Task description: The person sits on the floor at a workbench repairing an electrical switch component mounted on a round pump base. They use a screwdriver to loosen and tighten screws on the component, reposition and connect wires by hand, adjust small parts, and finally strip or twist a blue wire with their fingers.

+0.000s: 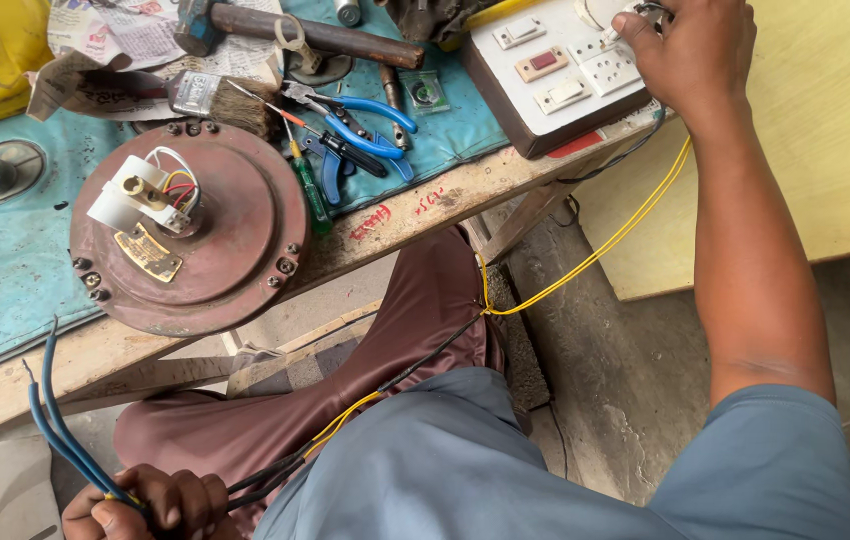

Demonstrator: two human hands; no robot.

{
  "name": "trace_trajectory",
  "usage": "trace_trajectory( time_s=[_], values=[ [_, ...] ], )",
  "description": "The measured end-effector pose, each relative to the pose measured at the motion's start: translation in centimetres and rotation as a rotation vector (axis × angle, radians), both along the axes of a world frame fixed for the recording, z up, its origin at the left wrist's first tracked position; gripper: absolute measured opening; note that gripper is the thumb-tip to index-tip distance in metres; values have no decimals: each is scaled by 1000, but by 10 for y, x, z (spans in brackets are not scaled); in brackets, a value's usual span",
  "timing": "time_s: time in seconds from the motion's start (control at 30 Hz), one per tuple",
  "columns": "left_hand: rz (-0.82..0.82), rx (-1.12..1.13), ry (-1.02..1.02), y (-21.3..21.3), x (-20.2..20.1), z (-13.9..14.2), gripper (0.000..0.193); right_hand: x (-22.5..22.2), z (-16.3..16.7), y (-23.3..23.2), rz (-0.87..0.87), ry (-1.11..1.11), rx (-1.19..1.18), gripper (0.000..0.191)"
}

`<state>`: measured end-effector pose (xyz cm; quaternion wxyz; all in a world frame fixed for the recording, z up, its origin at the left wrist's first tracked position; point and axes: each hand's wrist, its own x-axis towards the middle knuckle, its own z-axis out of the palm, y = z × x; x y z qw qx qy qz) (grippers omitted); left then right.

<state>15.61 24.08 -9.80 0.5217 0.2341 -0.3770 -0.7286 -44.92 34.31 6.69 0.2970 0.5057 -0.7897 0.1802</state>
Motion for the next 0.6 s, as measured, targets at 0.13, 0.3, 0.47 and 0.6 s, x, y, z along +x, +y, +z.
trace_trajectory(
  time_s=[0.13, 0.3, 0.47, 0.6],
  values=[
    [-39, 5, 26, -1, 0, -11, 31, -2, 1, -10, -90, -148, 66, 29],
    [69, 30, 72, 14, -24, -9, 27, -10, -7, -12, -113, -71, 130, 31],
    [1, 49, 171, 28, -47, 22, 25, -16, -12, -10, -121, 157, 139, 28],
    [-41, 119, 211, 39, -71, 48, 22, -19, -24, -12, -71, 89, 197, 29]
  ],
)
